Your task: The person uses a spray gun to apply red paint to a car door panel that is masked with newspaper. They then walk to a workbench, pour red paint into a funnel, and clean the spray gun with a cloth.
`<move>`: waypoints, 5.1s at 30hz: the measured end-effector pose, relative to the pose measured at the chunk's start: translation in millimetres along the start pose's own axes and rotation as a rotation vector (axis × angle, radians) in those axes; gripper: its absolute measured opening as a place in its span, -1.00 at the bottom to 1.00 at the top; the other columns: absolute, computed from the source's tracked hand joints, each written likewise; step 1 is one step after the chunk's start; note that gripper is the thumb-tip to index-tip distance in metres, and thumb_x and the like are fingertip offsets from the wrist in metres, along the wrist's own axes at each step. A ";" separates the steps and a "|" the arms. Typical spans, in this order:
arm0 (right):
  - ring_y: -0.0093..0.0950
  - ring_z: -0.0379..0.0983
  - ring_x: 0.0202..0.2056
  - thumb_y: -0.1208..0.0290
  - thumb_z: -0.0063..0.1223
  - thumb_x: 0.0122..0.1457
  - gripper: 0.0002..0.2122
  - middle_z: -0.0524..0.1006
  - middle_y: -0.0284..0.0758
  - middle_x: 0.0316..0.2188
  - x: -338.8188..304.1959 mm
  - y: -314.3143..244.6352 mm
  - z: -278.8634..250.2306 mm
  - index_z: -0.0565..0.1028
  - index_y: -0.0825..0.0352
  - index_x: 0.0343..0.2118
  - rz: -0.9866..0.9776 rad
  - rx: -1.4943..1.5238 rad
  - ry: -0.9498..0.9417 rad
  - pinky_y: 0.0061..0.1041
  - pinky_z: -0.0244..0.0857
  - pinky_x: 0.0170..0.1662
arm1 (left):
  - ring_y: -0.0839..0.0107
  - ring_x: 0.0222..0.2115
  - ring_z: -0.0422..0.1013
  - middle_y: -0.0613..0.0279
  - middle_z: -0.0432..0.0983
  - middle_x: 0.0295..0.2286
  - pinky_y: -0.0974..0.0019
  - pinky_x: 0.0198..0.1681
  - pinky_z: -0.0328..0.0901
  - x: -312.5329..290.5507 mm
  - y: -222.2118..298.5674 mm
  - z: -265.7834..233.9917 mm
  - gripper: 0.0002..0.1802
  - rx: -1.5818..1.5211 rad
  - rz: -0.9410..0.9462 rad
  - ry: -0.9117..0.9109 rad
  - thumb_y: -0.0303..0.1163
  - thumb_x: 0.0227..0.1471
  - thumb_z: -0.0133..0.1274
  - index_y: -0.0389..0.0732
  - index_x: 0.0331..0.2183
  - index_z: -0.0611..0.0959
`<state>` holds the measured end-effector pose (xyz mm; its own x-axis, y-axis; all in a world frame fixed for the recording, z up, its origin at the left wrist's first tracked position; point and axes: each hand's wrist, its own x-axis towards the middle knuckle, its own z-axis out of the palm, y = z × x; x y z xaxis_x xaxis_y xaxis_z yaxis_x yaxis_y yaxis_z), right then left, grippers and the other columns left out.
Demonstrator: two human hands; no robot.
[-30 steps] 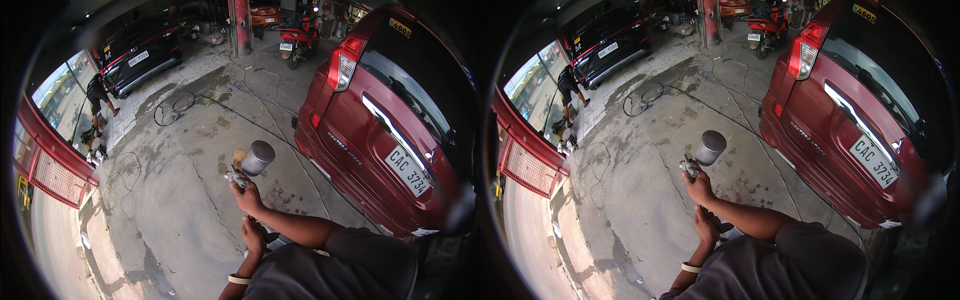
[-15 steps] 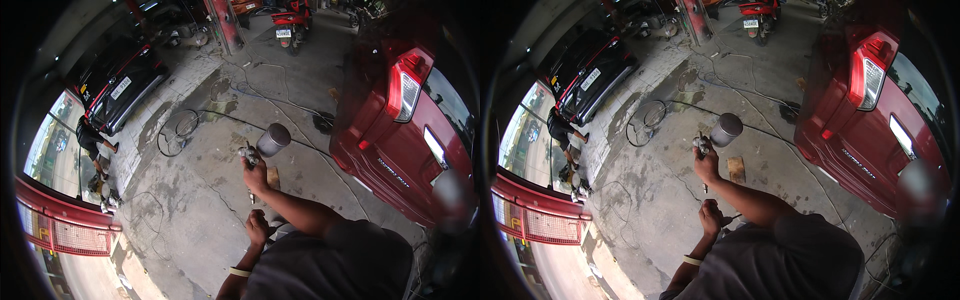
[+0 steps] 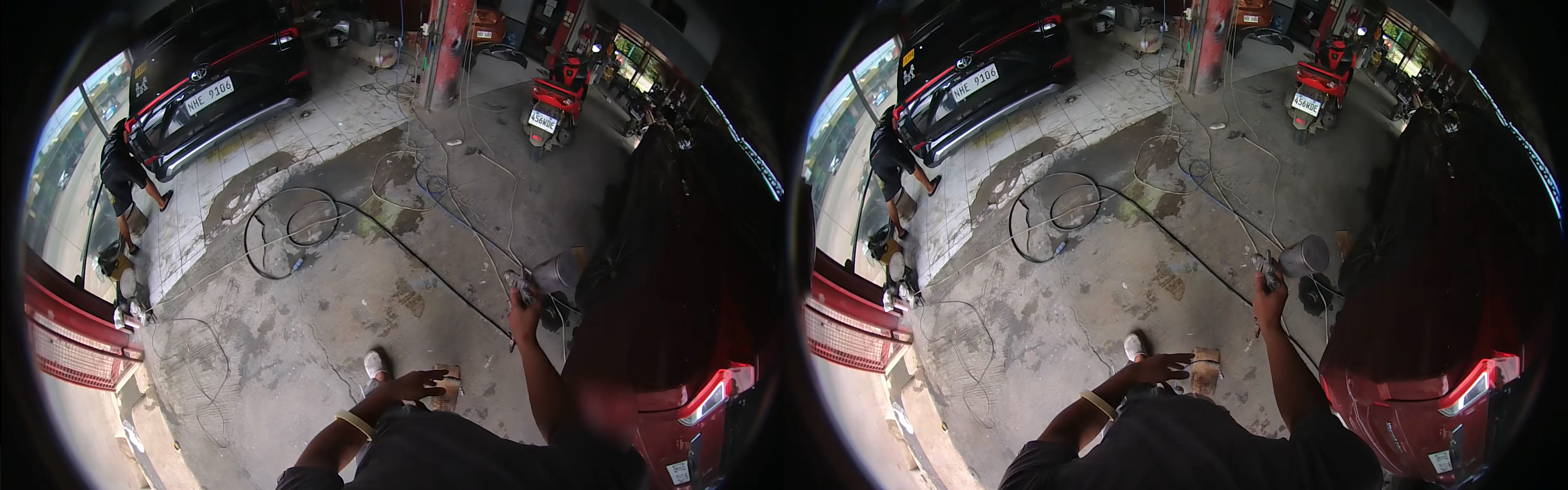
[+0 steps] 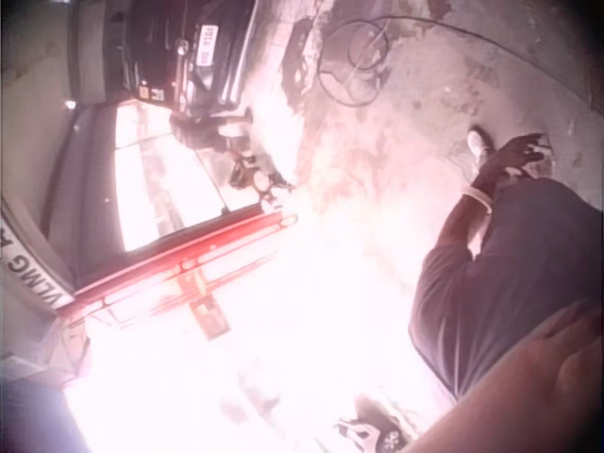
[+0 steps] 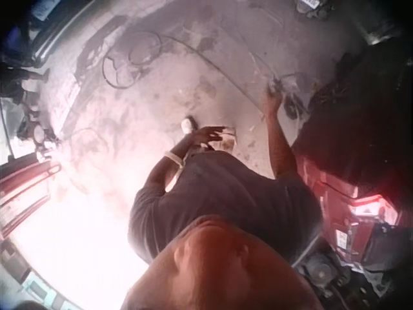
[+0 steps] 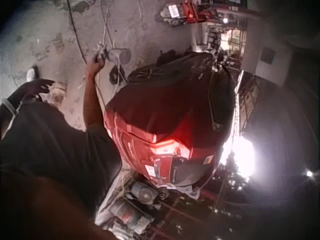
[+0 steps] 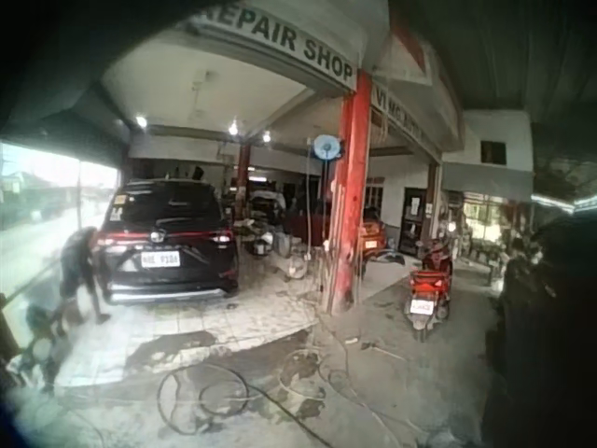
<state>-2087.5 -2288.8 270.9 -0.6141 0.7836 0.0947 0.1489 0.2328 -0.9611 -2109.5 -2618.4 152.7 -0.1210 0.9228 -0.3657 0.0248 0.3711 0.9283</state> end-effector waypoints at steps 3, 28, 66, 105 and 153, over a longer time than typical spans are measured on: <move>-0.29 0.55 0.01 0.52 0.10 0.30 -0.66 0.60 -0.09 -0.03 29.1 27.3 29.7 0.45 0.51 0.11 0.073 -0.180 0.050 -0.33 0.38 0.06 | 0.13 0.17 0.41 -0.05 0.42 0.20 0.14 0.24 0.32 -29.4 42.4 -150.5 -0.25 -0.103 -0.193 -0.011 -0.07 0.26 0.16 -0.16 0.33 0.33; -0.51 0.61 -0.21 0.48 0.12 0.30 -0.52 0.68 -0.09 -0.14 790.5 -85.5 759.8 0.39 0.42 0.27 -0.204 -0.182 -0.061 -0.46 0.44 -0.17 | 0.36 -0.41 0.60 0.17 0.69 -0.39 0.16 -0.40 0.44 -14.0 -225.2 -922.1 -0.61 -0.545 -1.286 0.549 0.00 0.21 0.14 -0.14 -0.29 0.74; 0.02 0.61 -0.24 0.37 0.27 0.18 -0.47 0.63 0.05 -0.27 1937.6 -229.8 1691.9 0.46 0.22 0.24 -0.315 -0.334 -0.678 -0.17 0.49 -0.18 | 0.41 -0.32 0.62 0.08 0.72 -0.33 0.37 -0.18 0.46 699.6 193.8 -2602.7 -0.78 -0.140 0.345 1.503 -0.43 0.27 0.14 -0.37 -0.13 0.71; 0.02 0.56 -0.31 0.25 0.19 0.24 -0.47 0.58 -0.01 -0.36 2795.1 -392.7 2768.1 0.42 0.08 0.29 -0.369 -0.419 -0.953 -0.08 0.45 -0.20 | -0.04 -0.15 0.52 0.02 0.60 -0.15 -0.02 -0.09 0.41 941.9 275.8 -3976.6 -0.56 0.655 0.001 0.707 -0.29 0.18 0.16 -0.13 0.08 0.58; -0.04 0.61 -0.09 0.48 0.29 0.13 -0.49 0.63 0.01 -0.09 3564.5 -801.4 4359.0 0.50 0.25 0.20 -0.674 -0.142 -1.117 -0.26 0.49 -0.03 | -0.05 0.00 0.49 -0.10 0.58 -0.05 -0.09 0.09 0.36 732.6 -281.2 -5113.9 -0.43 -0.803 -1.267 1.060 0.07 0.18 0.00 -0.20 -0.03 0.65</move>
<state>-7774.3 -2193.4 247.0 -0.8960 -0.3903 0.2118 -0.3996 0.5009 -0.7677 -7279.8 -2574.8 -29.4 -0.1962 -0.4032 -0.8938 -0.9555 0.2834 0.0819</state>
